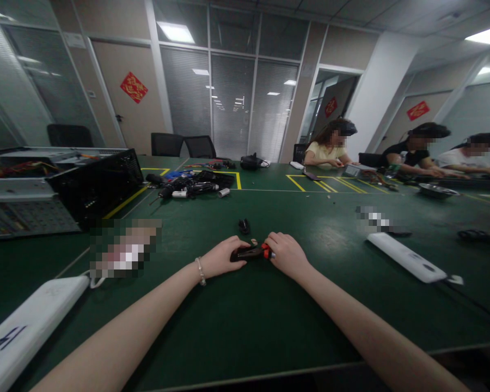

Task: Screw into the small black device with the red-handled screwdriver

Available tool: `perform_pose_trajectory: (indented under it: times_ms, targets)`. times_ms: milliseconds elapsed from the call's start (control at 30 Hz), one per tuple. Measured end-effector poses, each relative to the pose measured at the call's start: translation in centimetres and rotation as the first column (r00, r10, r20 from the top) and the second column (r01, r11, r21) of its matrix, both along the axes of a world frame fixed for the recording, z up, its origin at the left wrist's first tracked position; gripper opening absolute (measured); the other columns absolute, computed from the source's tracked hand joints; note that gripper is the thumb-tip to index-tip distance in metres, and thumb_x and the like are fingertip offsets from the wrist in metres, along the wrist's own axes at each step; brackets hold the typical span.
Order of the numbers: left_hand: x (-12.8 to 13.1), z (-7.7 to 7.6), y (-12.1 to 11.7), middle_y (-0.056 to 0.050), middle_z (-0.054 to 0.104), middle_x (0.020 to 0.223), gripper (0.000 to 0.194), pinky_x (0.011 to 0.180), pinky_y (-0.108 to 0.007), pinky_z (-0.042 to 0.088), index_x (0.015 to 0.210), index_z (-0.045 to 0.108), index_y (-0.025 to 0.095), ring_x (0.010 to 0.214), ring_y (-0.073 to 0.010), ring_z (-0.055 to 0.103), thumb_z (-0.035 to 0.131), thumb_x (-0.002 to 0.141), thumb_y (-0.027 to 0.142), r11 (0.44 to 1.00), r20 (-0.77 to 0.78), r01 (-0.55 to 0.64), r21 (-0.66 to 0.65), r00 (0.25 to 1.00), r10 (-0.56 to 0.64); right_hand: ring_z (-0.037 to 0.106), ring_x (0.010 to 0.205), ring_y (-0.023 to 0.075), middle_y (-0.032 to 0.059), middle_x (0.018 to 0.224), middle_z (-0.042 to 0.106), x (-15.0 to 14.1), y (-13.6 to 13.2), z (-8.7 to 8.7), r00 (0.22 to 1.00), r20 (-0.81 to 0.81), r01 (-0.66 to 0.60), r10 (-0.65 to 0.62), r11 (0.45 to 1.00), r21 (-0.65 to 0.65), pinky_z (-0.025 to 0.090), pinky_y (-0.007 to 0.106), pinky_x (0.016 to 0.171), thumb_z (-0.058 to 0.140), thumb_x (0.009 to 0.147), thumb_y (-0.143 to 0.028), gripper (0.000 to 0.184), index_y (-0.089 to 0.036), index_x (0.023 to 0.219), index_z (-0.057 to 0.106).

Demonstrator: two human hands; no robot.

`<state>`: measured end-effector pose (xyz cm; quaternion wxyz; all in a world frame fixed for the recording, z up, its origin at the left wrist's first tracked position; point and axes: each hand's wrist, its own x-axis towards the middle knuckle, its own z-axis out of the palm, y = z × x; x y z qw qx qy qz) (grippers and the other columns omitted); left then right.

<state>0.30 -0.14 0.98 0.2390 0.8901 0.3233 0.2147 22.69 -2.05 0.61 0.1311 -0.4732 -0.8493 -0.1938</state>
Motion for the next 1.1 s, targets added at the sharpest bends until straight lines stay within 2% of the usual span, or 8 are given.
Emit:
perform_pose_trajectory:
  times_ms: [1100]
  targets:
    - [0.00,-0.36,0.24,-0.004,0.051,0.099,0.037,0.075,-0.031,0.043,0.109,0.051,0.021,0.085,-0.0176,0.052,0.061,0.073,0.025,1.000,-0.008,0.003,0.022,1.000,-0.003,0.047,0.076,0.0165,0.0072,0.088,0.057,0.03,0.09,-0.06,1.000,0.012,0.004,-0.004,1.000,-0.013,0.034,0.027,0.067,0.052,0.069,-0.013,0.019,-0.014,0.087,0.058]
